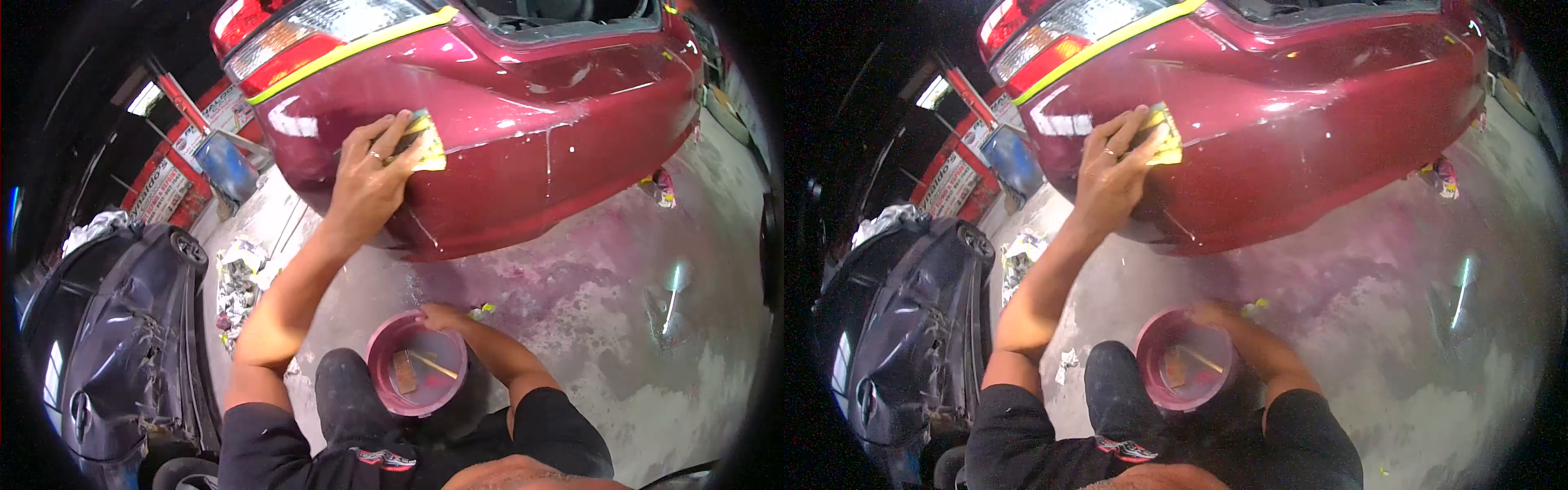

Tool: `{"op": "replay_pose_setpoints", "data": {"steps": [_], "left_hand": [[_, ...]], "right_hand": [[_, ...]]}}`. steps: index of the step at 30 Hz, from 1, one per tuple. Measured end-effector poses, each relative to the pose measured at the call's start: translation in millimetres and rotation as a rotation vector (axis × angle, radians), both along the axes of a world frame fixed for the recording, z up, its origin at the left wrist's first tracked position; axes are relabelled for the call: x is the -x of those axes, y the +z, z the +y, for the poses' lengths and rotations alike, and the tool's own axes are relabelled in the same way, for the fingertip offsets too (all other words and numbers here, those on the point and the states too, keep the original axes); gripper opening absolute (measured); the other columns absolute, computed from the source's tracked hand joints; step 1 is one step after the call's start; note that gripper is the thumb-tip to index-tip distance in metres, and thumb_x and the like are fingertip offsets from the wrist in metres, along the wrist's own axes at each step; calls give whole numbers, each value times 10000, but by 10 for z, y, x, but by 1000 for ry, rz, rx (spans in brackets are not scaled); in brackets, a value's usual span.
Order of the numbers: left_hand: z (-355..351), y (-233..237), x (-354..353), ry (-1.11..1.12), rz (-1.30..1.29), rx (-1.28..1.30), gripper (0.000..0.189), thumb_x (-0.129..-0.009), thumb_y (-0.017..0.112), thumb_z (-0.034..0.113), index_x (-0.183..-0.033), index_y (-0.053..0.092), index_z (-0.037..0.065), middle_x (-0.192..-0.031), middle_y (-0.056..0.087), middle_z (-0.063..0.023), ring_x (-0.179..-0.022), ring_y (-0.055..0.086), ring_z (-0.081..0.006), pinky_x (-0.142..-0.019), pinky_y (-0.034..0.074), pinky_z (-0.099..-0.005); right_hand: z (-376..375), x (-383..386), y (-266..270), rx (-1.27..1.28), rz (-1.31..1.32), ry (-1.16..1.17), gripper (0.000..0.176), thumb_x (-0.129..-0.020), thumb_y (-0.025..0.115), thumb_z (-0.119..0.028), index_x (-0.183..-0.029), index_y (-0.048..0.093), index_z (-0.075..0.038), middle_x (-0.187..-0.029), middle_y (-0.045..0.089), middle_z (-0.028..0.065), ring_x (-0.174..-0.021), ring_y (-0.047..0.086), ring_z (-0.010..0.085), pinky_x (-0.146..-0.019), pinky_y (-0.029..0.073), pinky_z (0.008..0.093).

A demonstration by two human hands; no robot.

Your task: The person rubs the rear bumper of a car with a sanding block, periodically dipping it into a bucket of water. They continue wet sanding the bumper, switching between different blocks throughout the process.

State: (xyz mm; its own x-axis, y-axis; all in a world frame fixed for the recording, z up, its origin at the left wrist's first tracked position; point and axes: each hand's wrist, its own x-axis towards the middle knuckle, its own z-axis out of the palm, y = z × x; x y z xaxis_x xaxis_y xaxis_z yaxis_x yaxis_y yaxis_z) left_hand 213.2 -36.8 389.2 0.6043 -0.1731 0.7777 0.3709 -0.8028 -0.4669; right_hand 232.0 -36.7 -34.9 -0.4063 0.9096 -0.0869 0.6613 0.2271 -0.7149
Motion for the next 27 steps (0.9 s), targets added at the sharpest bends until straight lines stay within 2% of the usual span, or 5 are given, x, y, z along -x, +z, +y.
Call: {"op": "replay_pose_setpoints", "data": {"steps": [4, 9, 14, 21, 27], "left_hand": [[200, 583, -386, 36, 250, -197, 234, -815, 602, 117, -989, 740, 190, -1142, 689, -48, -1130, 606, -289, -908, 477, -410], [-37, 33, -71, 93, 67, -49, 243, -813, 590, 74, -971, 742, 178, -1187, 680, -26, -1142, 600, -280, -938, 472, -420], [252, 498, -543, -45, 275, -21, 323, -778, 661, 0, -1067, 733, 126, -1209, 677, -75, -1201, 570, -282, -1004, 433, -428], [-12, -40, -269, -25, 107, -54, 324, -705, 700, 54, -1015, 731, 142, -1268, 619, -68, -1101, 582, -309, -958, 465, -434], [-35, 15, -1356, -152, 131, -32, 308, -784, 689, 146, -1092, 695, 168, -1242, 607, -127, -1130, 556, -328, -956, 467, -466]], "right_hand": [[28, 21, 90, 59, 34, -4, 431, -904, 620, -400, -1129, 649, -34, -1131, 664, 238, -1073, 629, 409, -900, 474, 516], [50, 3, -95, -110, 8, -6, 434, -905, 613, -401, -1138, 648, -37, -1116, 672, 231, -1065, 635, 408, -899, 478, 515], [-51, -80, 364, 53, 5, 26, 429, -918, 593, -396, -1148, 643, -38, -1116, 672, 230, -1067, 636, 407, -905, 481, 520], [-73, 5, 114, -18, -4, -27, 423, -899, 607, -381, -1147, 648, -41, -1091, 680, 226, -1060, 636, 416, -894, 484, 527], [28, 69, 50, -5, -23, 7, 421, -892, 607, -384, -1125, 669, -38, -1125, 673, 226, -1082, 629, 415, -897, 484, 526]]}}
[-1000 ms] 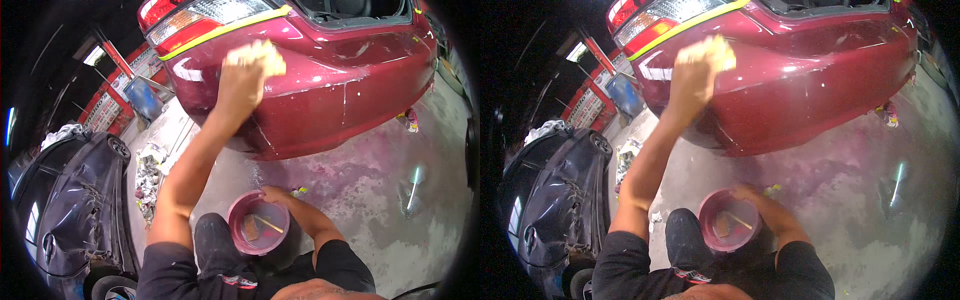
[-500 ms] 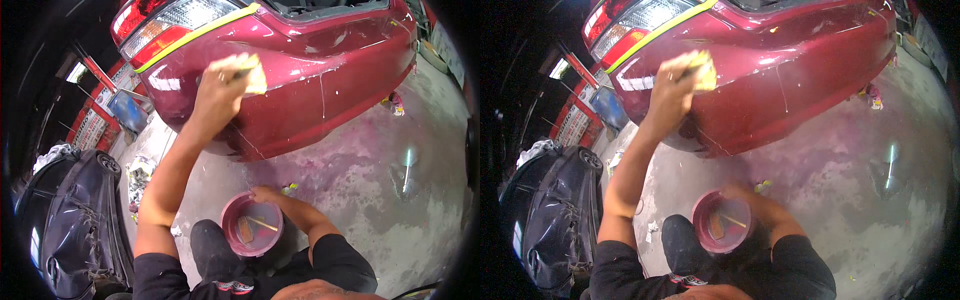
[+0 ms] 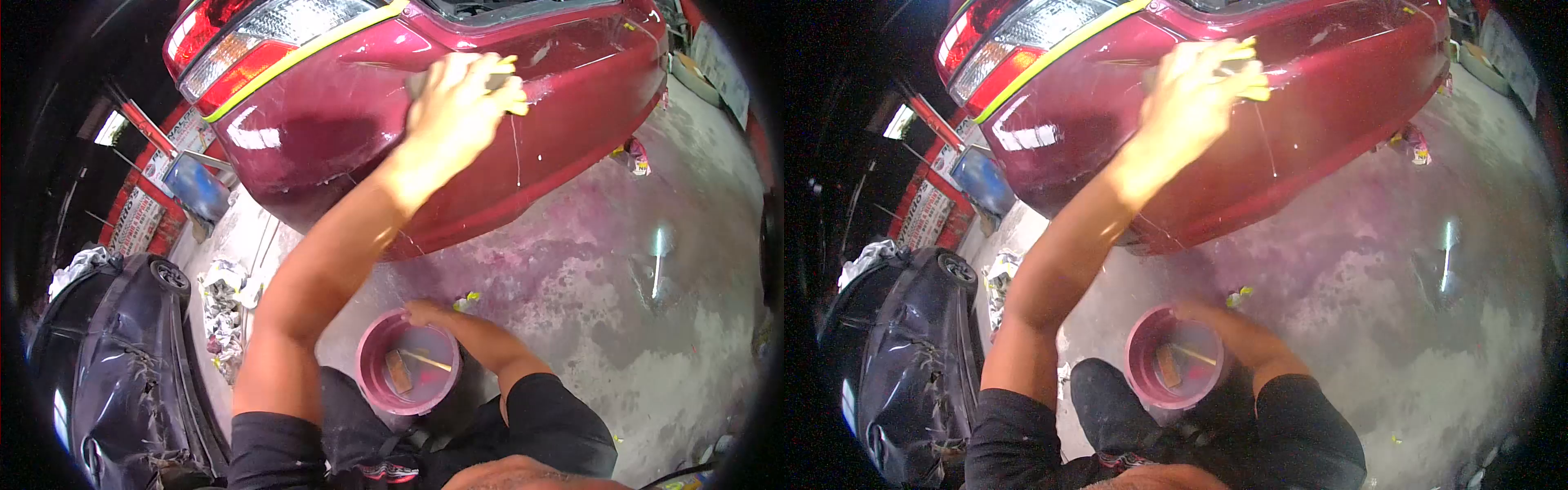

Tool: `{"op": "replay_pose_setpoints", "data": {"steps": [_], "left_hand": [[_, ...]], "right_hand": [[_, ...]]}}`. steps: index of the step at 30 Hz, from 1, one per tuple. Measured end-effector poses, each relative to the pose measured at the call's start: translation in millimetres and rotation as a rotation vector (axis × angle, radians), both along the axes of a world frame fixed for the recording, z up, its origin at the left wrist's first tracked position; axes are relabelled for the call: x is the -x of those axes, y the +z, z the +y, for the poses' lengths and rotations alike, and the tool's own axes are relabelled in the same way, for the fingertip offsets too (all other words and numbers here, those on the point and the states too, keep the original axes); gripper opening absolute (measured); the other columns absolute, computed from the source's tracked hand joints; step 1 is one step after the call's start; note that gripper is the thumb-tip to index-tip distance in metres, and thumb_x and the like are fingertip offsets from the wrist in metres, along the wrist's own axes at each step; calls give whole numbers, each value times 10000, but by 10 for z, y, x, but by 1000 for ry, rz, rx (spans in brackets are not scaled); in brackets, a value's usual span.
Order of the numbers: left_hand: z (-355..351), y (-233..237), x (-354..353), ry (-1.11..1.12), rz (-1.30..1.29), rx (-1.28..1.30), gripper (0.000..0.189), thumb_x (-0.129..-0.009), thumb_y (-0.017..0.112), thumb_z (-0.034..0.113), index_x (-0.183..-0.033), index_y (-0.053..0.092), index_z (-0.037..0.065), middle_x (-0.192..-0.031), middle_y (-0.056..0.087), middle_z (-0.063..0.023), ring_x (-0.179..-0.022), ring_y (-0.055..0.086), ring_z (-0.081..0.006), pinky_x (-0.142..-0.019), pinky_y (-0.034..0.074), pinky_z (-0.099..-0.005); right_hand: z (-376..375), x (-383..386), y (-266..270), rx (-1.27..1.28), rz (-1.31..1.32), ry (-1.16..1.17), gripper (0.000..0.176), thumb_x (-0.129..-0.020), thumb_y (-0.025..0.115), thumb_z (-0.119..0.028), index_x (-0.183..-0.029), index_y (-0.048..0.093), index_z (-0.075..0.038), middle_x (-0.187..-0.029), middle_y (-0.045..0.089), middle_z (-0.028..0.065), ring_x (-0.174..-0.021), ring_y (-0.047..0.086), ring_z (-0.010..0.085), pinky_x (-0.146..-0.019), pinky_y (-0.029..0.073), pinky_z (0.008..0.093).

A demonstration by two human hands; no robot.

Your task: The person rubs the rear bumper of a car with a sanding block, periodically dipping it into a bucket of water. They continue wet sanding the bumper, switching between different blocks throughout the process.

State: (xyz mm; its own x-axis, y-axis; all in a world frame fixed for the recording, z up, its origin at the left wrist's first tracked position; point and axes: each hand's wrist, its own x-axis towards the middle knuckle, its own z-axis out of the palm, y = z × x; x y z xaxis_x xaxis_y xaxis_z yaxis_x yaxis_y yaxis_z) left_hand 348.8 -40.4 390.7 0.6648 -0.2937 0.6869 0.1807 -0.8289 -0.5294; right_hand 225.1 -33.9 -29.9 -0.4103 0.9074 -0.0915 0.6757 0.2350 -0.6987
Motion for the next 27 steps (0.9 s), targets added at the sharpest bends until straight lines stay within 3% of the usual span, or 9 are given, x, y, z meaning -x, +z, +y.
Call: {"op": "replay_pose_setpoints", "data": {"steps": [5, 8, 13, 15, 20, 22, 23, 25, 27], "left_hand": [[42, 61, 633, -11, 139, 448, 237, -805, 689, 120, -1039, 721, 97, -1186, 664, -108, -1050, 633, -307, -909, 511, -435], [105, 92, 1697, 267, -53, 45, 413, -735, 679, -20, -1125, 731, 106, -1231, 648, -133, -1090, 621, -324, -971, 473, -413], [41, -42, 477, -13, 46, 526, 360, -729, 723, 82, -1089, 722, 90, -1240, 616, -171, -1103, 587, -333, -973, 452, -470], [-56, -175, -127, 10, -76, -79, 345, -736, 735, 160, -1071, 702, 89, -1228, 593, -181, -1135, 549, -348, -956, 445, -494], [-99, -86, 387, 5, -44, -117, 267, -800, 705, 169, -1050, 691, 77, -1109, 643, -142, -1008, 635, -295, -836, 523, -451], [-202, 46, 1091, -53, -192, 867, 239, -851, 650, 41, -1084, 700, 41, -1000, 708, -183, -822, 714, -298, -749, 578, -361], [233, 97, 1630, 30, -56, -20, 221, -868, 636, 10, -1076, 705, 38, -1012, 703, -178, -849, 710, -296, -780, 574, -339], [225, 66, 2290, 374, -184, -275, 223, -850, 652, -4, -1062, 709, 33, -1013, 703, -175, -856, 711, -295, -783, 577, -347], [195, -2, 1976, 25, -241, 498, 273, -803, 687, 6, -1073, 710, 39, -1026, 703, -188, -859, 708, -319, -786, 571, -367]], "right_hand": [[-76, -116, 180, 60, -33, 1, 435, -899, 600, -393, -1173, 657, -60, -1155, 667, 220, -1086, 630, 409, -901, 484, 525], [-83, -99, 309, 8, -11, 4, 451, -910, 590, -401, -1199, 642, -60, -1175, 660, 220, -1099, 626, 404, -913, 482, 525], [-31, -61, 77, -108, -74, 2, 448, -916, 593, -385, -1199, 632, -39, -1166, 658, 230, -1108, 621, 397, -921, 477, 523], [31, -41, -194, -52, -17, -1, 438, -915, 599, -376, -1192, 634, -38, -1158, 658, 235, -1099, 623, 402, -915, 478, 523], [7, -65, 12, 39, 16, 27, 417, -919, 604, -361, -1174, 637, -32, -1144, 656, 249, -1075, 626, 418, -902, 479, 523], [16, -79, 92, -12, -11, 59, 423, -921, 602, -372, -1166, 637, -29, -1139, 657, 252, -1068, 626, 425, -903, 480, 522], [34, -74, 54, -15, -7, 71, 423, -921, 602, -372, -1166, 637, -29, -1139, 657, 252, -1068, 626, 425, -903, 480, 522], [7, -20, -64, 5, 112, -15, 432, -917, 606, -384, -1160, 638, -28, -1133, 658, 250, -1063, 629, 425, -895, 483, 523], [71, -9, -76, -12, 77, -9, 438, -914, 608, -389, -1159, 637, -27, -1133, 660, 246, -1063, 630, 422, -892, 486, 521]]}}
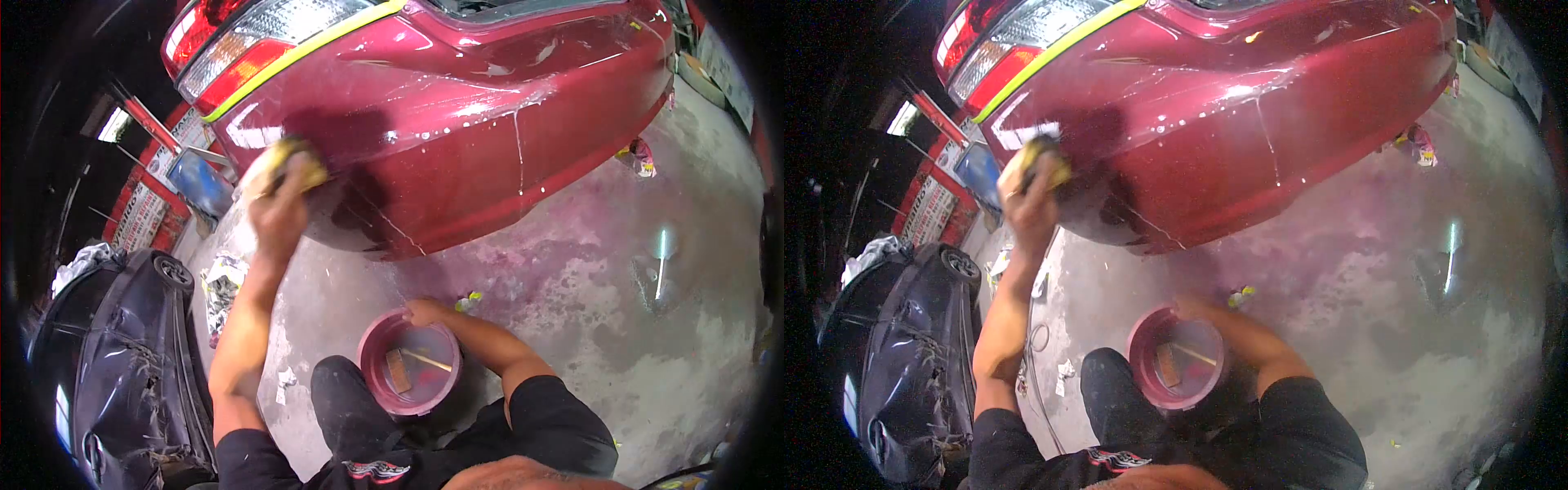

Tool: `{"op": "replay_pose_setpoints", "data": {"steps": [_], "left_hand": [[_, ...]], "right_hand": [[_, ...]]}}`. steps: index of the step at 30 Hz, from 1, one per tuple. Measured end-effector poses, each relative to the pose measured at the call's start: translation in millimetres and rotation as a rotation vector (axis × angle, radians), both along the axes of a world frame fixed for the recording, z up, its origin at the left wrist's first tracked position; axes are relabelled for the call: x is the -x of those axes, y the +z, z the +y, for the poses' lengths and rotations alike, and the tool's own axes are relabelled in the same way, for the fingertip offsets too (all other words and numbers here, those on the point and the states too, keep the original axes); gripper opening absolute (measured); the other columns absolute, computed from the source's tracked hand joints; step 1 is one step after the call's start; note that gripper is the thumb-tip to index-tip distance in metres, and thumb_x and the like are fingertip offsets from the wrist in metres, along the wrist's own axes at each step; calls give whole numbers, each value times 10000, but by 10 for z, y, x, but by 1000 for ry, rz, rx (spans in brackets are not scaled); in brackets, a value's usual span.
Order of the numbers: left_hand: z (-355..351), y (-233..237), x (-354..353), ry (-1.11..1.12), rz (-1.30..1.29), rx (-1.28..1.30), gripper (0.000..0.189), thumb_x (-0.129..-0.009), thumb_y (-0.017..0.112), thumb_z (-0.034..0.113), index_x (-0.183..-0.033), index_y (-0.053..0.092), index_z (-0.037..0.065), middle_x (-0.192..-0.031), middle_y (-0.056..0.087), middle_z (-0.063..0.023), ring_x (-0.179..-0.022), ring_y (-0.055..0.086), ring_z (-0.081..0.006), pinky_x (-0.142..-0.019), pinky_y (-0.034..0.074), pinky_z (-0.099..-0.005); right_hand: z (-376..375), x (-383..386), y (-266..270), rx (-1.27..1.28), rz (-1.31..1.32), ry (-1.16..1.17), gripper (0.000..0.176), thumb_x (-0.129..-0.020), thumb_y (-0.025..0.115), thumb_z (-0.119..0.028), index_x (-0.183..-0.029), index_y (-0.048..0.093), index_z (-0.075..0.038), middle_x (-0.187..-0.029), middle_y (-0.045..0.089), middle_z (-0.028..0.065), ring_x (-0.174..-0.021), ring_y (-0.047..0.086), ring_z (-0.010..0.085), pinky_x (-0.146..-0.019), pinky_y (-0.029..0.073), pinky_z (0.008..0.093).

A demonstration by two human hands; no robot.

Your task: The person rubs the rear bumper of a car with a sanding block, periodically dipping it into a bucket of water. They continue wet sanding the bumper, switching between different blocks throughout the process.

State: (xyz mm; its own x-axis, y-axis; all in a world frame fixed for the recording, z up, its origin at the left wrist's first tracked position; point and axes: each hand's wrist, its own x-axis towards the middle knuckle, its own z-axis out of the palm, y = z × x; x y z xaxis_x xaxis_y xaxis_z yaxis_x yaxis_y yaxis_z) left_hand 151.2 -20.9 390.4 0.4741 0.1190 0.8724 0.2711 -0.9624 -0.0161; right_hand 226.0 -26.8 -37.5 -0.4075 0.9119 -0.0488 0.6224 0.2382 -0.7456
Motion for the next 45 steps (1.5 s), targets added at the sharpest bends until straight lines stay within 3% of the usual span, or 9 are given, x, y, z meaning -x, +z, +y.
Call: {"op": "replay_pose_setpoints", "data": {"steps": [1, 2, 7, 13, 15, 22, 31, 37, 45], "left_hand": [[90, 30, -240, -14, 183, -512, 281, -811, 706, 48, -1092, 699, 49, -1015, 705, -186, -863, 704, -342, -797, 564, -390], [-189, -12, -745, -78, 56, 57, 238, -848, 700, 122, -1080, 687, 69, -995, 705, -163, -841, 700, -347, -784, 561, -424], [-350, -450, -2453, 203, 84, -668, 252, -901, 593, 250, -1089, 700, 121, -1196, 631, -152, -1105, 561, -321, -946, 441, -488], [-70, -518, -765, -68, -20, -167, 209, -816, 735, 101, -1023, 720, 83, -1052, 685, -122, -980, 659, -285, -836, 521, -413], [-305, -234, -195, 345, 129, -547, 286, -696, 729, 31, -976, 745, 82, -1197, 640, -137, -1104, 604, -317, -880, 502, -420], [-151, -49, -1514, 142, 98, -484, 424, -750, 681, 82, -1169, 683, 149, -1266, 583, -166, -1118, 561, -358, -928, 453, -489], [217, 380, -30, 315, 123, -414, 328, -777, 702, 16, -1086, 737, 119, -1283, 625, -160, -1121, 598, -358, -963, 467, -426], [205, 469, -1747, 163, 324, -413, 287, -864, 629, 141, -1115, 747, 218, -1219, 679, -35, -1116, 591, -264, -967, 464, -410], [102, 312, -341, 381, 82, -404, 261, -841, 669, 62, -1092, 730, 103, -1228, 660, -132, -1129, 588, -338, -947, 475, -418]], "right_hand": [[3, 6, -21, -3, -51, 17, 444, -911, 610, -393, -1158, 637, -25, -1133, 661, 243, -1063, 632, 419, -888, 489, 520], [54, -40, 49, -7, -62, 14, 444, -911, 610, -393, -1158, 637, -25, -1133, 661, 243, -1063, 632, 419, -888, 489, 520], [-98, -129, 342, 103, -50, 94, 433, -913, 602, -386, -1177, 631, -44, -1150, 659, 237, -1095, 626, 408, -911, 487, 509], [-153, -163, 299, -30, -44, 67, 441, -906, 606, -381, -1186, 631, -41, -1147, 658, 236, -1084, 631, 401, -916, 488, 501], [-137, -131, 252, -56, -81, 88, 442, -906, 608, -384, -1179, 632, -37, -1141, 660, 233, -1081, 631, 403, -917, 487, 502], [-78, -67, 169, 106, -16, 31, 456, -898, 623, -407, -1172, 641, -44, -1123, 670, 219, -1078, 629, 400, -921, 480, 498], [-49, -13, 90, 110, -31, 14, 436, -889, 628, -408, -1122, 678, -42, -1111, 677, 233, -1056, 642, 408, -902, 488, 511], [-30, -65, 75, 23, -40, 27, 352, -896, 623, -332, -1145, 672, -88, -1052, 692, 218, -1000, 660, 382, -841, 495, 510], [-79, -97, 132, -24, 66, 58, 440, -891, 629, -415, -1090, 679, -26, -1029, 687, 236, -991, 660, 392, -856, 501, 500]]}}
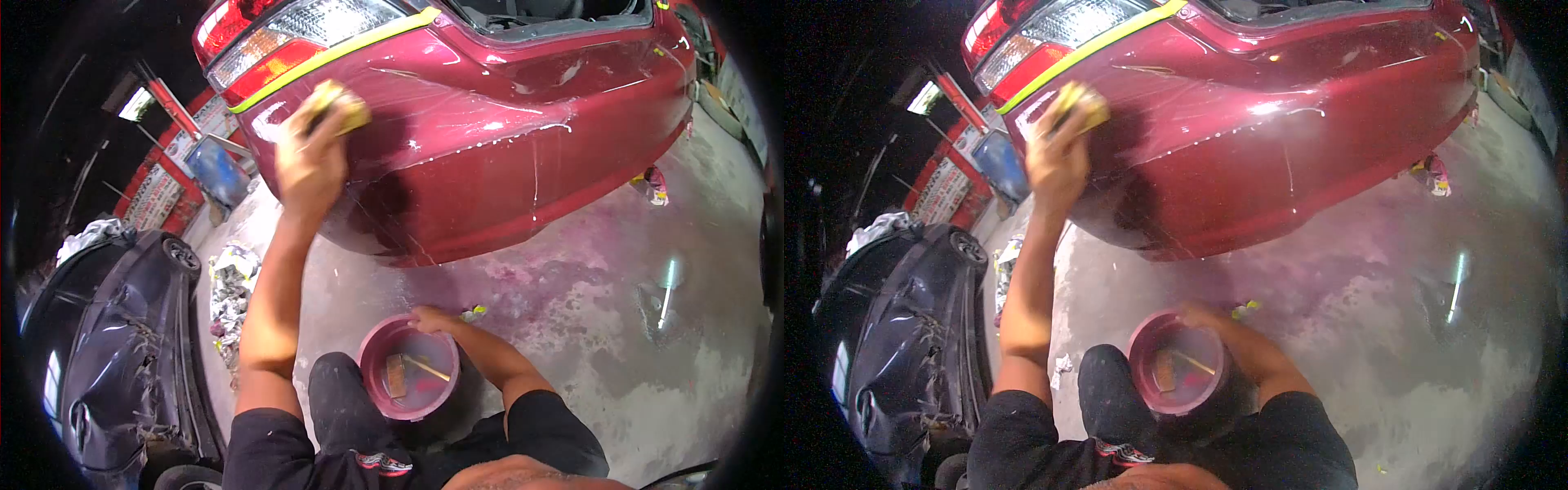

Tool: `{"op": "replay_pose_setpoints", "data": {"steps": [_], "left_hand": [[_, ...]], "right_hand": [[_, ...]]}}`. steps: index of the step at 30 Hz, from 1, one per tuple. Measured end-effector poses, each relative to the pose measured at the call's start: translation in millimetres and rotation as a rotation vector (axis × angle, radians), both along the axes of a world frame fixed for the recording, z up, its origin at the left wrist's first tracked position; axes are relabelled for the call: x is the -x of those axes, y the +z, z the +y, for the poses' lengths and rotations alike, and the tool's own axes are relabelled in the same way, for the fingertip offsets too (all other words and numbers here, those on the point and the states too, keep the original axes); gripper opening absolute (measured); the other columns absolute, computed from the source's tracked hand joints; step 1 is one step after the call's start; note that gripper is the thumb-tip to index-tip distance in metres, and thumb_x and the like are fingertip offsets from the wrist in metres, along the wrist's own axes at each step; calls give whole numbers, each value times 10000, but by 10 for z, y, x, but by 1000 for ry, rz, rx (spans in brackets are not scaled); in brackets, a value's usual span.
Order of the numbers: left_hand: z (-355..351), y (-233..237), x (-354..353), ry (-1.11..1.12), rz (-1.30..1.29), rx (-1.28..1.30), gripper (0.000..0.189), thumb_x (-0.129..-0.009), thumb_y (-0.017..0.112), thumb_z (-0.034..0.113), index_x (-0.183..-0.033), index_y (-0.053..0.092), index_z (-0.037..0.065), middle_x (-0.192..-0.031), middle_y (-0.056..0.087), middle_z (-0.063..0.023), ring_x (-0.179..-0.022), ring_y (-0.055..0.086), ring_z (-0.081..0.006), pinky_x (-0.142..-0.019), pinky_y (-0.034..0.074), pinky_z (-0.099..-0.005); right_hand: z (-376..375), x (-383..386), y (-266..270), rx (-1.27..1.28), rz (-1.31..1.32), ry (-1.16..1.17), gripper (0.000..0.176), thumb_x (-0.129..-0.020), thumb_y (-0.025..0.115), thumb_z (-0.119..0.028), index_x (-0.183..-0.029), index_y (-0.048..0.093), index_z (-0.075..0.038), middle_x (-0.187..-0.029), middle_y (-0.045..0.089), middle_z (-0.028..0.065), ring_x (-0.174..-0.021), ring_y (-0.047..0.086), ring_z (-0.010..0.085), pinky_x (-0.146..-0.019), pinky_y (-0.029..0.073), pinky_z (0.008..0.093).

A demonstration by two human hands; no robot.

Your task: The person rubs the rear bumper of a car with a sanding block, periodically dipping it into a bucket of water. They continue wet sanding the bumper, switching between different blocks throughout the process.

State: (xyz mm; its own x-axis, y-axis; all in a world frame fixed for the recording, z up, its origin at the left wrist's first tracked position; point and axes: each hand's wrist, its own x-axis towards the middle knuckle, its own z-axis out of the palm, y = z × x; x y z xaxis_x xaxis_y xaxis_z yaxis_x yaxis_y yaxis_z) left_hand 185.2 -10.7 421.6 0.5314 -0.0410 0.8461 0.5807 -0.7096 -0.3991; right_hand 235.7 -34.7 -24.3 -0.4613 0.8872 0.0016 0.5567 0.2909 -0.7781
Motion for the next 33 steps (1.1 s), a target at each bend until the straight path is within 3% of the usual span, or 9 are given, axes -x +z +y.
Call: {"op": "replay_pose_setpoints", "data": {"steps": [11, 15, 19, 21, 25, 27, 28, 31, 33], "left_hand": [[-1079, -1553, 716, 202, -31, 550, 420, -856, 658, 15, -1271, 626, 70, -1180, 650, -196, -1083, 630, -350, -976, 490, -391], [-1141, -2528, 1086, 86, -1239, 1838, 611, -868, 656, 17, -1423, 407, -29, -1115, 653, -129, -912, 669, -255, -787, 572, -410], [-801, -3236, 1398, -18, -1390, 2124, 521, -850, 684, 37, -1333, 508, -42, -999, 667, -133, -856, 671, -239, -648, 564, -404], [-587, -3674, 1599, 336, -472, 1823, 391, -850, 717, 131, -1188, 629, -45, -904, 673, -139, -768, 663, -246, -607, 536, -408], [-195, -4108, 1586, 65, -93, 1669, 374, -830, 749, 268, -1068, 711, -18, -844, 691, -126, -691, 645, -238, -609, 517, -414], [-513, -3481, 1104, 710, -254, 1891, 402, -809, 749, 335, -1031, 733, 0, -846, 720, -104, -660, 644, -209, -629, 521, -380], [-623, -3371, 1071, 563, -223, 1886, 404, -813, 717, 359, -1020, 734, 12, -848, 736, -118, -717, 693, -201, -646, 533, -357], [-63, -4492, 1534, 254, 697, 1152, 386, -839, 658, 364, -960, 741, 6, -885, 734, -185, -782, 722, -294, -688, 553, -399], [283, -4955, 1653, 287, 444, 1451, 424, -859, 625, 411, -945, 740, 12, -893, 727, -202, -809, 713, -340, -711, 550, -435]], "right_hand": [[364, -37, 97, -86, -65, -17, 496, -870, 653, -454, -1171, 656, -59, -1093, 694, 201, -1031, 668, 314, -869, 519, 429], [292, -122, 730, 489, 786, 56, 601, -847, 732, -462, -1264, 572, -60, -1041, 699, 188, -1011, 667, 241, -829, 534, 370], [-84, -66, 1002, 533, 891, 196, 675, -840, 766, -416, -1319, 482, -36, -1037, 689, 175, -1009, 655, 196, -808, 529, 328], [-72, -57, 932, 9, 362, 87, 828, -773, 816, -446, -1347, 423, 4, -1064, 683, 186, -1021, 652, 226, -824, 525, 361], [-244, -166, 881, 17, 314, 78, 859, -685, 856, -472, -1283, 490, 25, -1053, 684, 197, -958, 672, 272, -809, 528, 385], [-273, -24, 717, -37, -37, 39, 864, -604, 866, -503, -1213, 557, 25, -1032, 691, 210, -907, 683, 300, -810, 525, 402], [-455, -78, 967, 62, 90, 111, 734, -588, 847, -473, -1071, 636, 38, -966, 698, 222, -872, 692, 298, -799, 524, 401], [-206, 65, 552, 147, -246, 58, 583, -643, 777, -402, -986, 677, 59, -943, 706, 243, -887, 696, 309, -808, 527, 420], [-357, 167, 731, 56, -206, -57, 506, -669, 724, -376, -935, 694, 54, -945, 707, 247, -882, 697, 323, -796, 529, 437]]}}
